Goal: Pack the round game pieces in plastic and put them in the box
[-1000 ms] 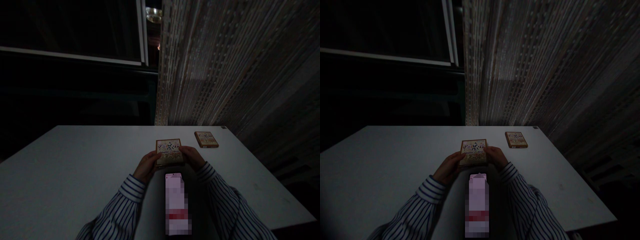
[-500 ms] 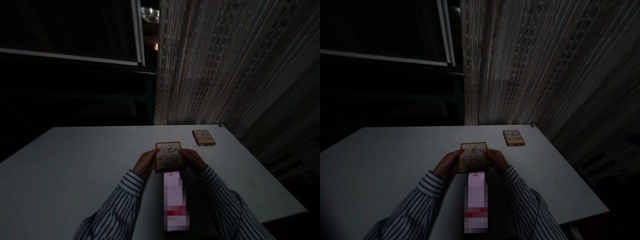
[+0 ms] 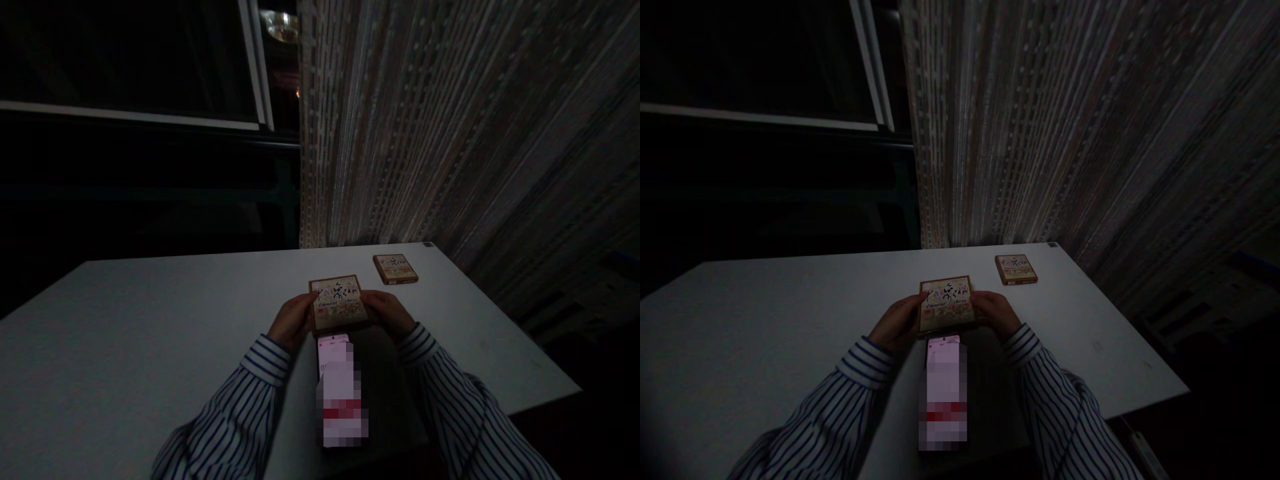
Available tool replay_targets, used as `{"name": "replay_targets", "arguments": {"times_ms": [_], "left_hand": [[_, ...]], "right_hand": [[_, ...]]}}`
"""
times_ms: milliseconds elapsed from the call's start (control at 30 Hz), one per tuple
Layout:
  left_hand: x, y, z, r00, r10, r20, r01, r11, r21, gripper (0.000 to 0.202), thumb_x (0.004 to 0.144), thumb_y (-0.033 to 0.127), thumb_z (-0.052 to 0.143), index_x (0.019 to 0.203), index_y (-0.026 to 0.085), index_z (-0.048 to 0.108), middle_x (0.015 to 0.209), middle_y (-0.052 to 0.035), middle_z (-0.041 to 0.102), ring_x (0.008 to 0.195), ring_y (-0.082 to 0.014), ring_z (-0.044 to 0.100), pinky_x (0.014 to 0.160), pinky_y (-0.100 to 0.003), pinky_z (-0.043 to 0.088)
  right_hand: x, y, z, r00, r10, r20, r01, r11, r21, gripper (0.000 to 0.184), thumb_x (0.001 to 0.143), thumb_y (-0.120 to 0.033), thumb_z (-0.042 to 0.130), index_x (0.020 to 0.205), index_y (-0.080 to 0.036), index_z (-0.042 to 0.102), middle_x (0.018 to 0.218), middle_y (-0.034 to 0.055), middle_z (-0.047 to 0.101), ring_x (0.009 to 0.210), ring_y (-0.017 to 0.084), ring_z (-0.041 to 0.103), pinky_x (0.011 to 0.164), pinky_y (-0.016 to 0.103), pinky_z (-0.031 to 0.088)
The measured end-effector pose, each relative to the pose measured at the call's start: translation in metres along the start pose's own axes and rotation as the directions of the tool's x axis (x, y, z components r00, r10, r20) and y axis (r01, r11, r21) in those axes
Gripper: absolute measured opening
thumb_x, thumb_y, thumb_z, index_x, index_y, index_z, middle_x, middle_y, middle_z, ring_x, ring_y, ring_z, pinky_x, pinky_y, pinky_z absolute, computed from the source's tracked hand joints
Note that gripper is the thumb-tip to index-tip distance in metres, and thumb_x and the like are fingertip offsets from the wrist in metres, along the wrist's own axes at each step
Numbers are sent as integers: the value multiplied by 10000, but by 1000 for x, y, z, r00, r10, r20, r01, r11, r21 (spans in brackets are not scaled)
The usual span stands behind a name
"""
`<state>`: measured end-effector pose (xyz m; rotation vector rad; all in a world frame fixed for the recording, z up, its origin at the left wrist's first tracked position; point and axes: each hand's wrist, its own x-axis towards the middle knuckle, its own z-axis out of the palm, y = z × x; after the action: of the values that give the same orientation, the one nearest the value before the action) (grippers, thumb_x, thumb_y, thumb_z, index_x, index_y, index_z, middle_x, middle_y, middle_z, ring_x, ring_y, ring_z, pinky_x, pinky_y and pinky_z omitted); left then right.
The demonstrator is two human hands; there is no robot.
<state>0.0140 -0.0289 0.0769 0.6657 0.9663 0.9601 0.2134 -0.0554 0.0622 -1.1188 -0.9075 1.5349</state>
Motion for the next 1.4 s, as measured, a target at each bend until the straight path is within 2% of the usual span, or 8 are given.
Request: {"name": "replay_targets", "arguments": {"times_ms": [133, 233, 433, 633, 800, 933, 1133, 1400], "left_hand": [[-3, 1, 6, 997, -21, 78, 18, 999, 31, 209, 783, 222, 564, 903, 65, 632, 803, -135, 692, 640, -177, 653, 575, -261, 532], [-5, 2, 12, 995, -42, 91, 37, 998, 50, 231, 796, 242, 554, 925, 70, 638, 799, -126, 696, 651, -170, 651, 554, -230, 523], [-4, -1, 21, 994, -60, 92, 55, 997, 62, 269, 783, 272, 571, 948, 69, 635, 813, -131, 696, 663, -175, 655, 572, -245, 533], [-7, -2, 33, 996, -78, 43, 74, 993, 97, 190, 762, 139, 555, 914, 56, 633, 761, -130, 698, 631, -185, 660, 530, -237, 530], [-7, -5, 44, 988, -103, 113, 101, 995, 28, 160, 761, 96, 543, 890, 55, 627, 794, -136, 696, 715, -202, 666, 649, -284, 549], [-2, -13, 52, 985, -65, 162, 71, 997, -26, 122, 751, 75, 556, 858, 60, 611, 804, -137, 690, 716, -196, 664, 712, -320, 540], [5, -21, 65, 997, -47, -64, 54, 993, 107, 267, 655, 119, 691, 886, 97, 560, 699, -85, 680, 594, -177, 653, 603, -296, 540], [8, -33, 90, 997, -63, -52, 69, 988, 136, 282, 601, 132, 737, 824, 96, 569, 650, -57, 666, 564, -171, 644, 554, -277, 523]], "right_hand": [[-4, -4, -4, 995, -10, -95, 13, 1000, 26, 280, 613, -285, 701, 844, -147, 627, 781, 54, 694, 687, 173, 648, 654, 298, 520], [-7, -8, -7, 989, -4, -147, 11, 999, 45, 272, 597, -242, 707, 836, -143, 622, 743, 47, 696, 662, 167, 648, 658, 305, 527], [-15, -12, -15, 994, -58, -96, 65, 995, 73, 229, 589, -227, 711, 786, -139, 632, 758, 51, 698, 684, 167, 648, 720, 302, 519], [-21, -15, -26, 990, -46, -131, 57, 995, 85, 239, 580, -237, 715, 785, -147, 633, 762, 51, 697, 714, 179, 649, 733, 323, 517], [-24, -16, -36, 989, -53, -140, 69, 991, 115, 268, 558, -249, 734, 783, -146, 631, 786, 61, 697, 749, 195, 648, 758, 342, 512], [-26, -14, -48, 987, -61, -151, 78, 991, 113, 291, 570, -251, 734, 822, -143, 636, 788, 56, 698, 742, 190, 649, 756, 344, 511], [-30, -16, -67, 979, -41, -200, 60, 994, 89, 298, 580, -238, 727, 848, -137, 647, 755, 51, 700, 712, 185, 652, 735, 343, 516], [-38, -20, -90, 960, -61, -275, 84, 994, 75, 259, 550, -229, 742, 776, -136, 659, 706, 40, 699, 663, 175, 644, 722, 331, 521]]}}
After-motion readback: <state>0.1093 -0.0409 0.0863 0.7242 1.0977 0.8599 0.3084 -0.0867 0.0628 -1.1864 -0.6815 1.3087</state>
